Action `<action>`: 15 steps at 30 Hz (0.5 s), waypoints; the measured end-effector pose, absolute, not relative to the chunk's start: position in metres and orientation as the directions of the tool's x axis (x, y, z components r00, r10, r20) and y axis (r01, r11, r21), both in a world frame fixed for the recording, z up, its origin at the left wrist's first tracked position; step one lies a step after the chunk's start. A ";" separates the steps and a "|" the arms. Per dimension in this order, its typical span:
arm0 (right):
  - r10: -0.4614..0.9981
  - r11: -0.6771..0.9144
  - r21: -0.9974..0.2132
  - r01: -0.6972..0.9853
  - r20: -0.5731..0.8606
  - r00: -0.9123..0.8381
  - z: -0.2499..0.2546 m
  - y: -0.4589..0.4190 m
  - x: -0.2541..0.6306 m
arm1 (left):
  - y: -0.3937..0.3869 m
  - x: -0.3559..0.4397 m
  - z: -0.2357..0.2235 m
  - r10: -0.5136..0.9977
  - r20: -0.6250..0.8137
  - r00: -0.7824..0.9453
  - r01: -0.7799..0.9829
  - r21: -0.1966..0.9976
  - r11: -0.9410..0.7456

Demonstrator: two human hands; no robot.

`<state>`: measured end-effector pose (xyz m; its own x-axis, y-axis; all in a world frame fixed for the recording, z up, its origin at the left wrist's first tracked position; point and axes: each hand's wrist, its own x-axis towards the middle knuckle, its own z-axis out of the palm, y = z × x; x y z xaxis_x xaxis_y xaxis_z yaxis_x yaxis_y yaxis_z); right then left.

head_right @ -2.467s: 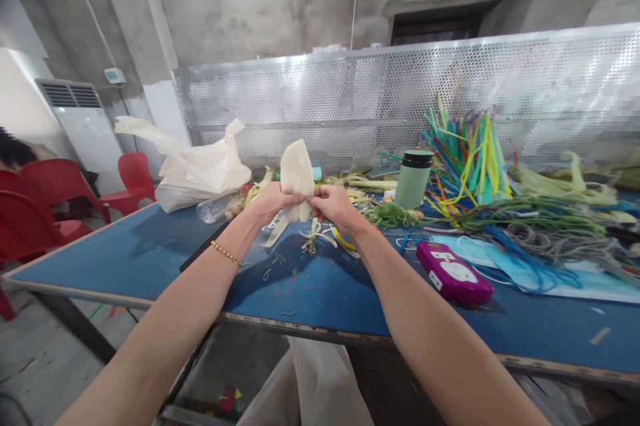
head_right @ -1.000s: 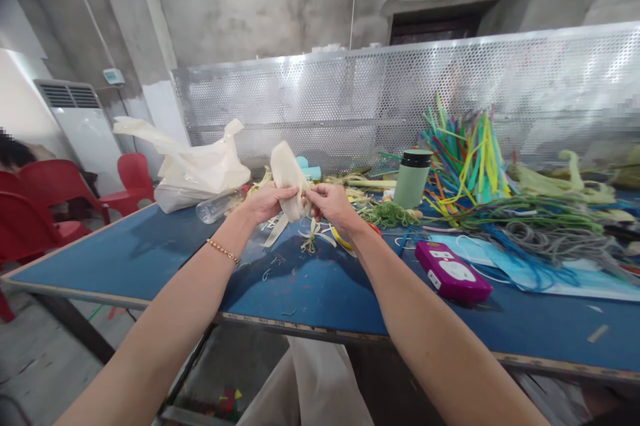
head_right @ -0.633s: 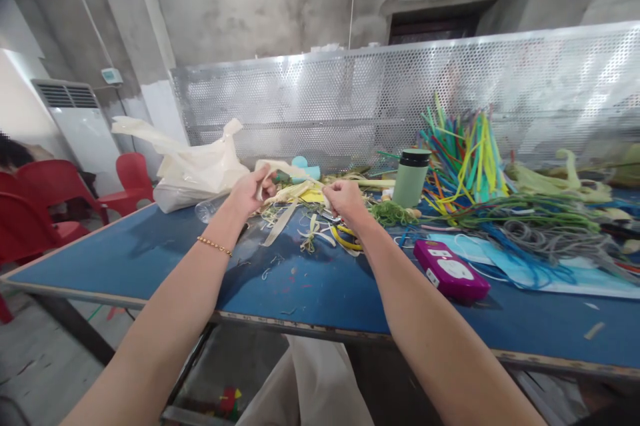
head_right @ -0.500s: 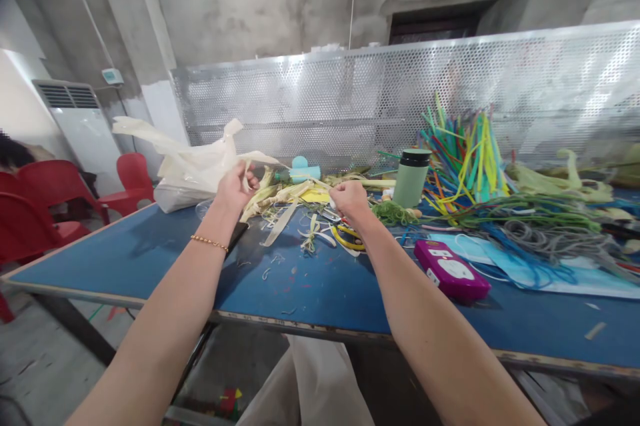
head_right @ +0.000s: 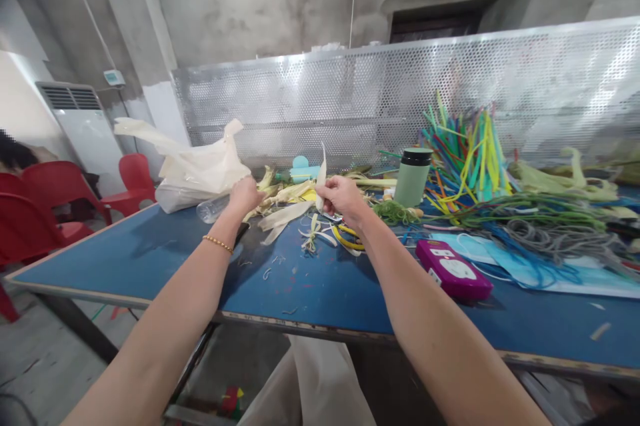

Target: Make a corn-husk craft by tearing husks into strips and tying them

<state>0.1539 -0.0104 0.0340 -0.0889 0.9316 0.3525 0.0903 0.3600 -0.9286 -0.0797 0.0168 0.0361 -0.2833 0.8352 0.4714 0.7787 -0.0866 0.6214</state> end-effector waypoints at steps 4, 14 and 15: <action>0.896 0.434 -0.899 0.062 0.423 -0.134 0.031 -0.015 0.146 | -0.002 -0.048 0.040 0.872 0.490 -0.016 0.547 0.734 -0.402; 0.861 0.490 -0.872 0.009 0.482 -0.161 0.029 -0.016 0.142 | -0.020 -0.015 0.030 0.875 0.232 0.424 -0.138 0.972 -0.191; 0.867 0.478 -0.879 -0.002 0.472 -0.161 0.030 -0.017 0.142 | -0.019 -0.015 0.030 0.884 0.245 0.398 -0.146 0.968 -0.203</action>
